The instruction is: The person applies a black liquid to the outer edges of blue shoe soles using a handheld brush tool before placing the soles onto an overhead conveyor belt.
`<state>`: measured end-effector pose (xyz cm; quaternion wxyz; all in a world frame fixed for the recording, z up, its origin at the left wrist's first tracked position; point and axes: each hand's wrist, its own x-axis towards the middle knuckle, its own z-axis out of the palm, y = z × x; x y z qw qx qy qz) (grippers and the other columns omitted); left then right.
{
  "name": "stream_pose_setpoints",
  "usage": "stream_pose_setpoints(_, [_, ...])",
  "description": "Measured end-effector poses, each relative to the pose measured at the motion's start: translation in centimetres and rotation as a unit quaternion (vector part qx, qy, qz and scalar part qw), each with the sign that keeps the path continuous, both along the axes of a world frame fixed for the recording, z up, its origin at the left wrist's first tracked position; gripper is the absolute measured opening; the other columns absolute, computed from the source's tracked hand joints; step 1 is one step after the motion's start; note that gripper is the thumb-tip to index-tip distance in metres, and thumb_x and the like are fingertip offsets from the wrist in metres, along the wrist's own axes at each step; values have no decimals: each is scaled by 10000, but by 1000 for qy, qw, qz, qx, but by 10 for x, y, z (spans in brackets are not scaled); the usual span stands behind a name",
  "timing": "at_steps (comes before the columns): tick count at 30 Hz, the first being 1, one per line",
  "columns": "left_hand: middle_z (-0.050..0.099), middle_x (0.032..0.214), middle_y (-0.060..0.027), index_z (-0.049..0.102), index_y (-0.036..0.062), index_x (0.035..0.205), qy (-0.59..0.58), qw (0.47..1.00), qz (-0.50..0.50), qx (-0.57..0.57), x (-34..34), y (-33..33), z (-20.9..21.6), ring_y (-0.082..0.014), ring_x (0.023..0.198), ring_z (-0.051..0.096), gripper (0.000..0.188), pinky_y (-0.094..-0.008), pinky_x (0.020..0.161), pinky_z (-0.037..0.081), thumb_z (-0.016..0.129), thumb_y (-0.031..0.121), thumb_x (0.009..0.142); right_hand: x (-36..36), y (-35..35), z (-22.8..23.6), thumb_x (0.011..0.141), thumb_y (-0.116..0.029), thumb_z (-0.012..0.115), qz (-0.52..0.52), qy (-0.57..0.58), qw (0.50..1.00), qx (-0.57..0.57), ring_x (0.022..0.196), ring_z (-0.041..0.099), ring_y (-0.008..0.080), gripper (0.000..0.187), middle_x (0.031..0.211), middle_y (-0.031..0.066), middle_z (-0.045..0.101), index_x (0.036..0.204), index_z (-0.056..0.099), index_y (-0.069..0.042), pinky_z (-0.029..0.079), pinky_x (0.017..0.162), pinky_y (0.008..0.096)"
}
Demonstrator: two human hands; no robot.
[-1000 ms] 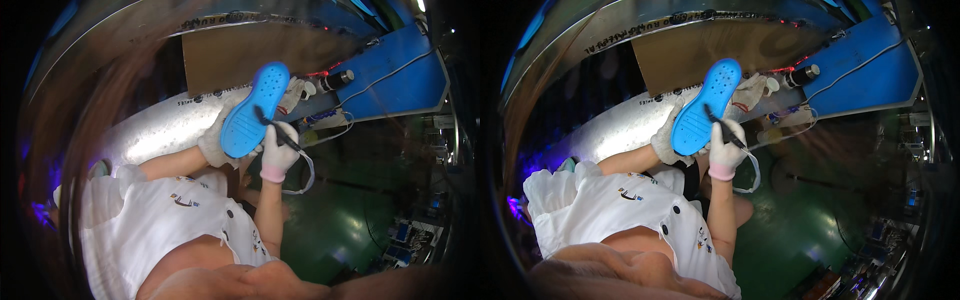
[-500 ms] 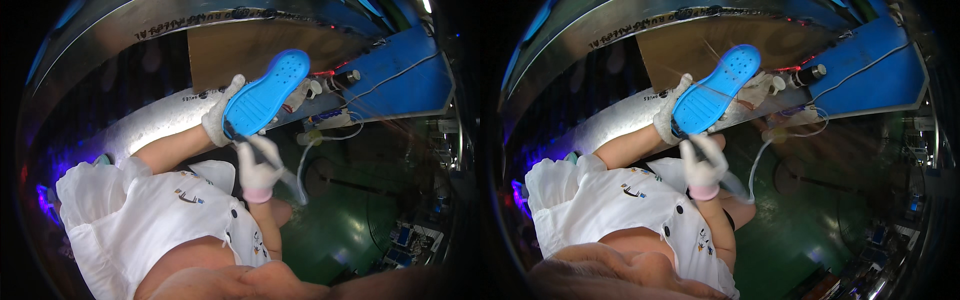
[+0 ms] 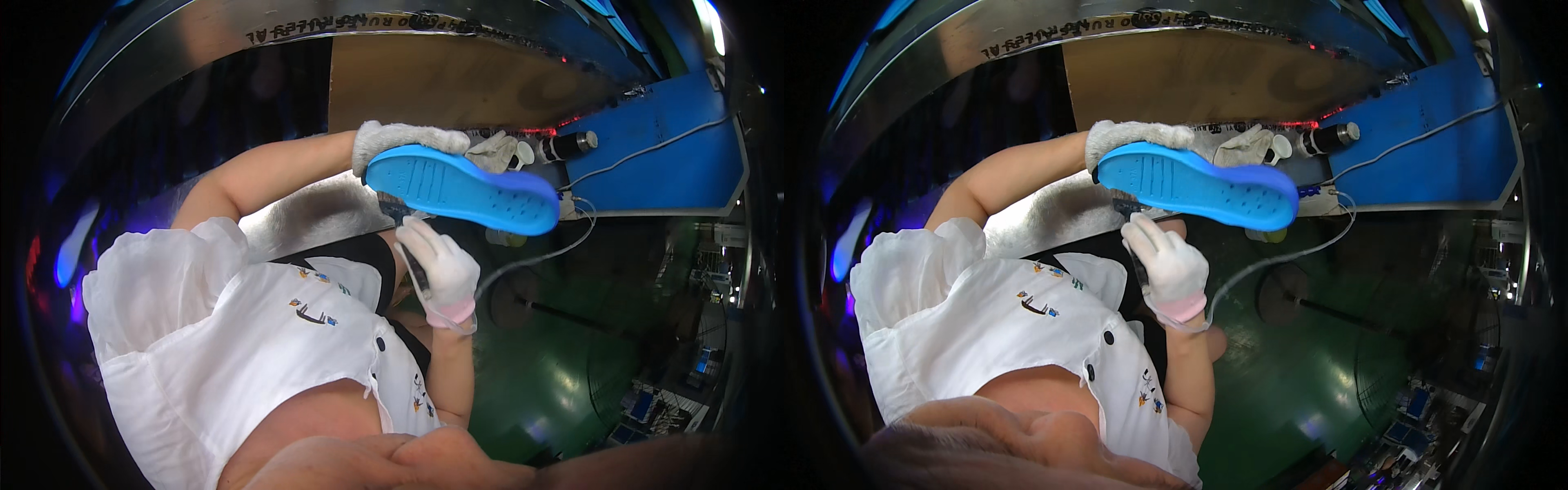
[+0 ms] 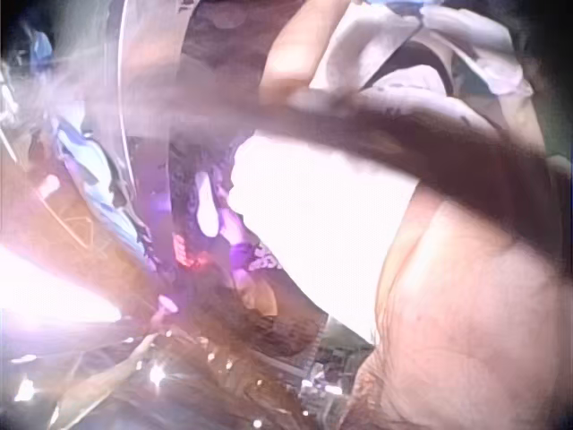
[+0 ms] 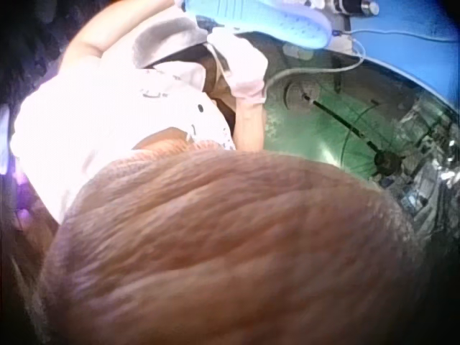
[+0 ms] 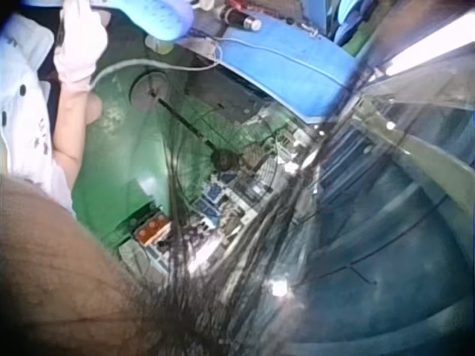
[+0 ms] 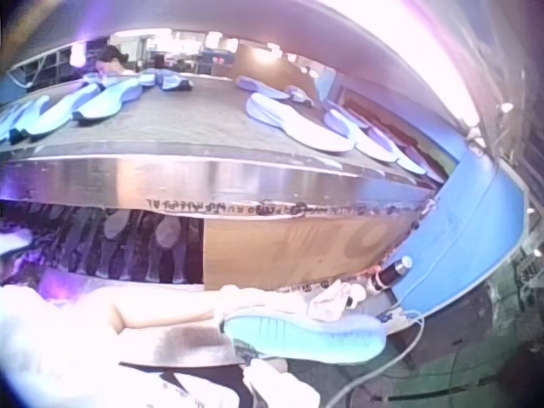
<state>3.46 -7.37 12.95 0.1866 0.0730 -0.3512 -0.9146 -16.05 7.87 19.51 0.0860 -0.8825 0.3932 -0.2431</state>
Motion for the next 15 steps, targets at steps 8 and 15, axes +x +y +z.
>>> stream_pose_setpoints(8, [553, 1400, -130, 495, 58, 1426, -33, 960, 86, -266, -5, -19, -18, -209, 1215, 603, 663, -335, 1009, 512, 643, 459, 920, -5, 7, 9, 714, 31, 810, -38, -67, 996, 38, 860, 705, 313, 299, 1052, 175, 717, 993, 722, -30, 555, 786, 312])
stream_pose_setpoints(15, [553, 1400, -135, 497, 56, 1424, -31, 934, 107, -340, 0, -25, -14, -213, 1215, 604, 660, -336, 1004, 514, 639, 460, 922, -8, 12, 21, 731, 90, 772, -40, 20, 999, 28, 910, 710, 264, 280, 1056, 177, 719, 991, 695, 21, 557, 816, 334])
